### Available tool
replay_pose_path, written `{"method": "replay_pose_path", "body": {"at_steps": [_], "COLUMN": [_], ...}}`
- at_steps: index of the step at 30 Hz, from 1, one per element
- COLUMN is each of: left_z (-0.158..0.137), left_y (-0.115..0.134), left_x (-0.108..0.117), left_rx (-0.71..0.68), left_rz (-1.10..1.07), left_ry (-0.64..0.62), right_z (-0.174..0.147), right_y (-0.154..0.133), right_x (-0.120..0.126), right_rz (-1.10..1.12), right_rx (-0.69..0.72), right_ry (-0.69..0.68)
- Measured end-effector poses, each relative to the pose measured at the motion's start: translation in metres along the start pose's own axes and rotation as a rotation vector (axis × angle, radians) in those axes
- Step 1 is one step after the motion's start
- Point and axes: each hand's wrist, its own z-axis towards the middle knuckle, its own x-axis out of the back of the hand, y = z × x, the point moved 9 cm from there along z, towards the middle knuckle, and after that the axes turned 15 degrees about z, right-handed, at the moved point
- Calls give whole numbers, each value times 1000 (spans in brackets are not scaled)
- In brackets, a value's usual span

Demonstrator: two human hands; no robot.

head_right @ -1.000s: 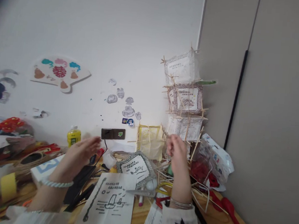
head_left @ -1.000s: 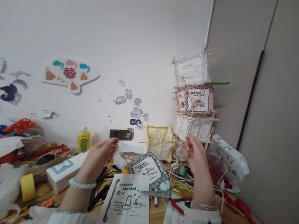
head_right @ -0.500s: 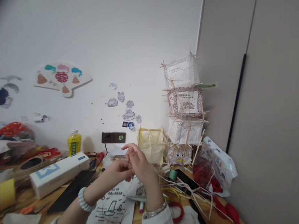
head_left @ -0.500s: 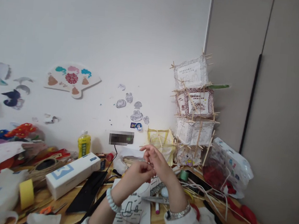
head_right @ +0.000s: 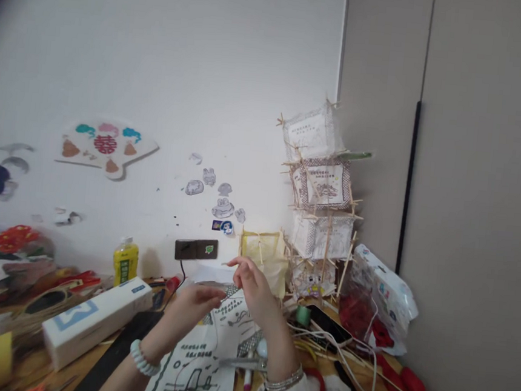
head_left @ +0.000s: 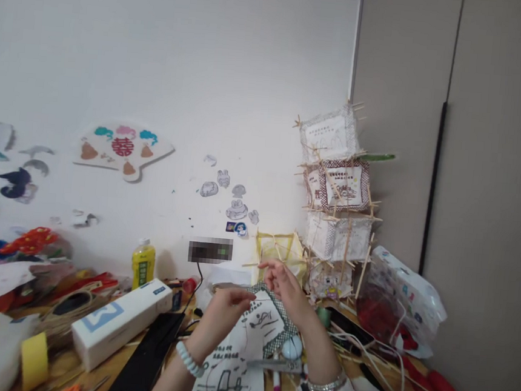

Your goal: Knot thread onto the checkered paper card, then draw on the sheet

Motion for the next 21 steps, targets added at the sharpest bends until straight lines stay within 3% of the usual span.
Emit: {"method": "replay_pose_path", "body": {"at_steps": [3, 7, 12, 16, 21], "left_z": [-8, -18, -18, -23, -21], "left_y": [7, 21, 25, 25, 13], "left_x": [-25, -42, -42, -45, -25], "left_rx": [11, -72, -109, -134, -100], "left_rz": [-131, -73, -85, -172, -399], "left_ry": [-180, -311, -327, -472, -477], "right_z": [-2, -4, -3, -2, -5], "right_y": [-1, 1, 6, 7, 18], "right_x": [-13, -28, -31, -25, -5], "right_rz": [-85, -146, -135, -49, 71], "right_rx": [8, 13, -11, -45, -160], "right_ry": [-64, -131, -147, -150, -171]}}
